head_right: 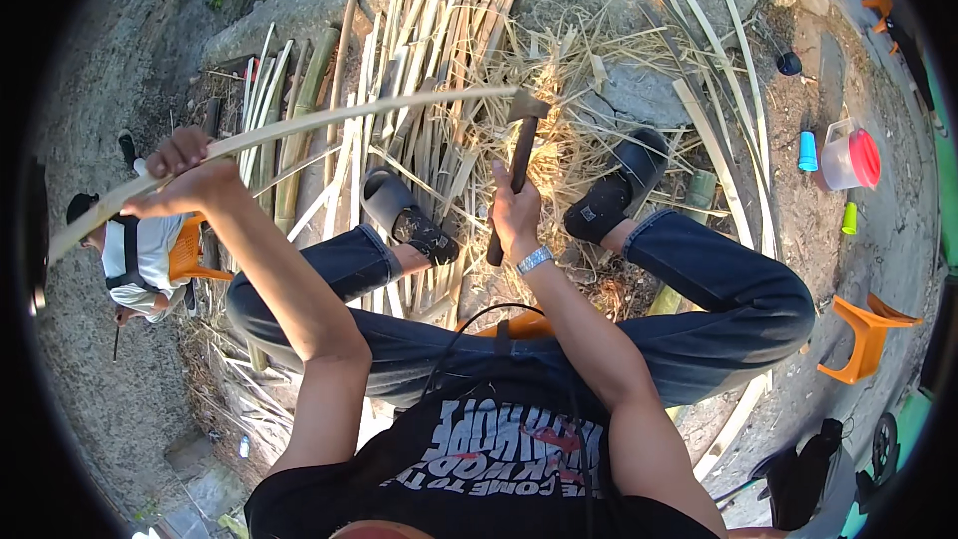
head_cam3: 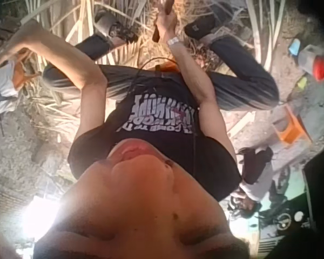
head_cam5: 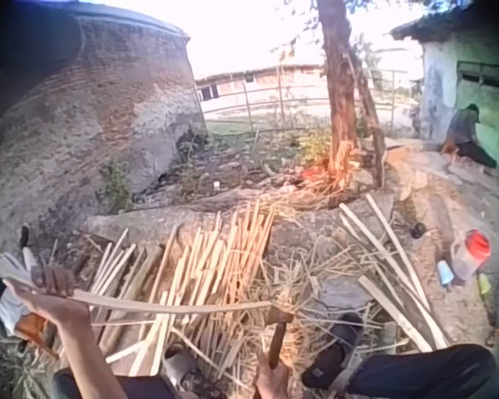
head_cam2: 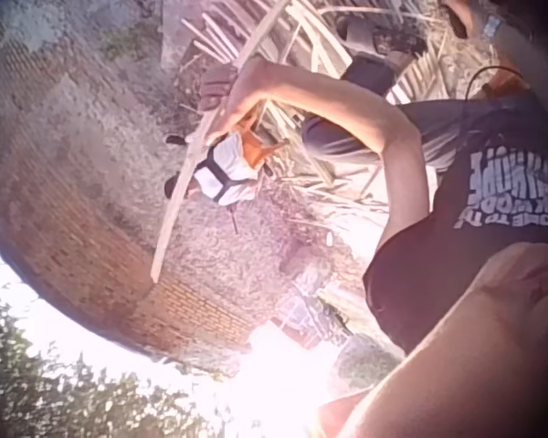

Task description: Using a small axe to shape and refine strips of bamboo.

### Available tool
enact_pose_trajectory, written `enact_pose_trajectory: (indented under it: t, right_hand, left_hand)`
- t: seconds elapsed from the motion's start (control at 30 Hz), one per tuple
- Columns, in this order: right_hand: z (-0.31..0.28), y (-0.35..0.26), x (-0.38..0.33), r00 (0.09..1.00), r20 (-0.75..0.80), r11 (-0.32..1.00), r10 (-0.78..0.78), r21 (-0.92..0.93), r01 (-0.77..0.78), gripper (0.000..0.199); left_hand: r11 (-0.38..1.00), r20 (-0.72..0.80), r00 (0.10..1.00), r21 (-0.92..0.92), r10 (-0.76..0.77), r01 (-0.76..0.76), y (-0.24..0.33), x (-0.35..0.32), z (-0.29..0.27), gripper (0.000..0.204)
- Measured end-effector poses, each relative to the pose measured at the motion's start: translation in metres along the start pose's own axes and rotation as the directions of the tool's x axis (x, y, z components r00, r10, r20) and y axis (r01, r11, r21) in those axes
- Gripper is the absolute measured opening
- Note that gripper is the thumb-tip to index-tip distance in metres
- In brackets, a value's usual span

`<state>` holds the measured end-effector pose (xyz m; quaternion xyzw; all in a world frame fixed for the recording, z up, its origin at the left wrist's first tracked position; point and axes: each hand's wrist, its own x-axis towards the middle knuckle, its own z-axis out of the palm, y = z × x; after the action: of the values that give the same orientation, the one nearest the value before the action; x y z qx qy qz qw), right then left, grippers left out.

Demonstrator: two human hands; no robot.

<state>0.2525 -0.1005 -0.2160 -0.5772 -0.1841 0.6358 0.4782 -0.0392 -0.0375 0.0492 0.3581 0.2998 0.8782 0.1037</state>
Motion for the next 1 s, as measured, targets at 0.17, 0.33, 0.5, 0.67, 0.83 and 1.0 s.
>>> enact_pose_trajectory:
  t: [0.17,0.33,0.5,0.67,0.83,1.0]
  right_hand:
    - [0.035,-0.046,-0.034,0.981,-0.15,0.951,-0.122,0.264,0.159,0.041]
    - [0.077,-0.126,-0.029,0.95,0.081,0.857,-0.302,0.46,0.233,0.046]
    - [0.086,-0.199,-0.009,0.9,0.107,0.778,-0.423,0.552,0.3,0.046]
    - [0.054,-0.235,0.018,0.9,0.01,0.74,-0.436,0.574,0.352,0.031]
    - [0.048,-0.254,0.016,0.864,-0.104,0.628,-0.493,0.645,0.436,0.021]
    - [0.05,-0.284,0.005,0.72,-0.167,0.533,-0.674,0.565,0.63,0.01]
  left_hand:
    - [0.873,0.069,0.979,-0.443,-0.193,0.203,0.006,0.006,-0.007,0.071]
    - [0.576,0.357,0.783,-0.535,-0.509,0.618,-0.066,-0.087,0.043,0.062]
    - [0.629,0.322,0.734,-0.379,-0.597,0.678,-0.08,-0.156,0.078,0.065]
    - [0.542,0.505,0.626,-0.323,-0.595,0.776,-0.084,-0.176,0.091,0.069]
    - [0.457,0.54,0.481,-0.189,-0.691,0.869,-0.087,-0.176,0.1,0.079]
    - [0.448,0.528,0.103,0.582,-0.843,0.679,-0.059,-0.179,0.101,0.067]
